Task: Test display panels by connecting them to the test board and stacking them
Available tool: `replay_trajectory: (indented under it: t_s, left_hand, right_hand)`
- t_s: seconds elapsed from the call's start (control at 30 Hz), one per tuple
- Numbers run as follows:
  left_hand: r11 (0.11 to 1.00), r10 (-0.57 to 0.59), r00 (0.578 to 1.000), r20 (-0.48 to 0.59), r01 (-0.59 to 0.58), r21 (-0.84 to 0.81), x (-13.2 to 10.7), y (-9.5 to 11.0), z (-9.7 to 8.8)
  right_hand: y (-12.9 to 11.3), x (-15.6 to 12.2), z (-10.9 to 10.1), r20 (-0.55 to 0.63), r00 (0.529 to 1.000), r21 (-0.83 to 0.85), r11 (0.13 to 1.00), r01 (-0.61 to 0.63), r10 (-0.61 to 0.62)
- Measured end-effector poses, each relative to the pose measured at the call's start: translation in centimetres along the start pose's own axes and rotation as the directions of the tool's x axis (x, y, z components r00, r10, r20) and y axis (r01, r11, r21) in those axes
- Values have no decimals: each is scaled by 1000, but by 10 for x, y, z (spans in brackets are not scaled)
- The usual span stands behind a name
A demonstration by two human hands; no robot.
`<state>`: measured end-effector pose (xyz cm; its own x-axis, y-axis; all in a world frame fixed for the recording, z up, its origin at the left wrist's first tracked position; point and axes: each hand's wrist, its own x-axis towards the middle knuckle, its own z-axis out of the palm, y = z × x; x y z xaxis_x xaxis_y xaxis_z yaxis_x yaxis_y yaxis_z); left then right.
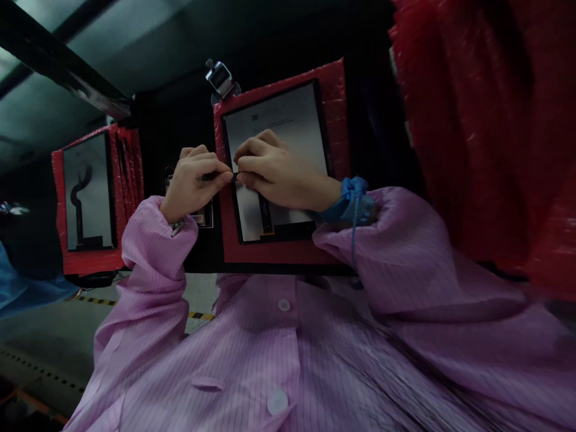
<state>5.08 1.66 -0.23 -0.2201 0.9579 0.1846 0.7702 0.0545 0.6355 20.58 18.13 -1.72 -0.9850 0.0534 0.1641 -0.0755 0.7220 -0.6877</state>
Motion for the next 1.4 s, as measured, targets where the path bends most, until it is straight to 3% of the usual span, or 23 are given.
replay_trajectory:
  t_s: [0.1, 0.27, 0.37, 0.43, 0.5, 0.53, 0.57, 0.67, 0.8, 1.07, 1.23, 1.3, 1.4]
  left_hand:
    - [1000, -8, 999, -39, 8, -20, -1, 2, 1]
    - [998, -20, 994, -107, 26, 50, 3, 1, 8]
    - [996, -8, 982, -190, 26, 90, -3, 9, 3]
    - [989, -21, 932, -362, 73, 130, -17, 21, -2]
    - [971, -41, 824, -565, 166, 172, -41, 37, -1]
    - [956, -51, 780, -624, 219, 195, -55, 44, 3]
    - [934, -59, 768, -638, 268, 237, -69, 50, 10]
    - [835, -171, 824, -541, 412, 364, -103, 60, 39]
    - [765, -264, 847, -462, 476, 435, -119, 56, 65]
    - [724, -271, 852, -447, 487, 488, -115, 51, 65]
    - [747, -281, 837, -469, 498, 441, -111, 53, 61]
    - [798, -254, 834, -489, 467, 382, -106, 60, 63]
    - [894, -240, 864, -442, 375, 246, -97, 76, 75]
  right_hand:
    - [-1, -1, -1, 7, 1000, -7, 1000, -8, 8]
    - [1, 1, 5, -38, 996, -47, 995, 84, -85]
    - [-4, -1, 6, -92, 994, -55, 997, 48, -53]
    - [-13, -9, 4, -156, 988, -54, 998, -16, 7]
    - [-25, -25, 0, -231, 969, -68, 992, -103, 84]
    - [-31, -37, -1, -270, 956, -86, 985, -147, 119]
    - [-37, -49, -2, -308, 939, -107, 975, -197, 156]
    - [-48, -90, 3, -391, 881, -169, 920, -353, 266]
    - [-49, -128, 16, -461, 811, -205, 846, -492, 361]
    - [-36, -147, 25, -492, 810, -174, 875, -453, 321]
    - [-38, -146, 31, -499, 799, -201, 852, -483, 335]
    - [-38, -142, 35, -520, 788, -210, 845, -492, 329]
    - [-31, -134, 44, -571, 749, -188, 835, -518, 336]
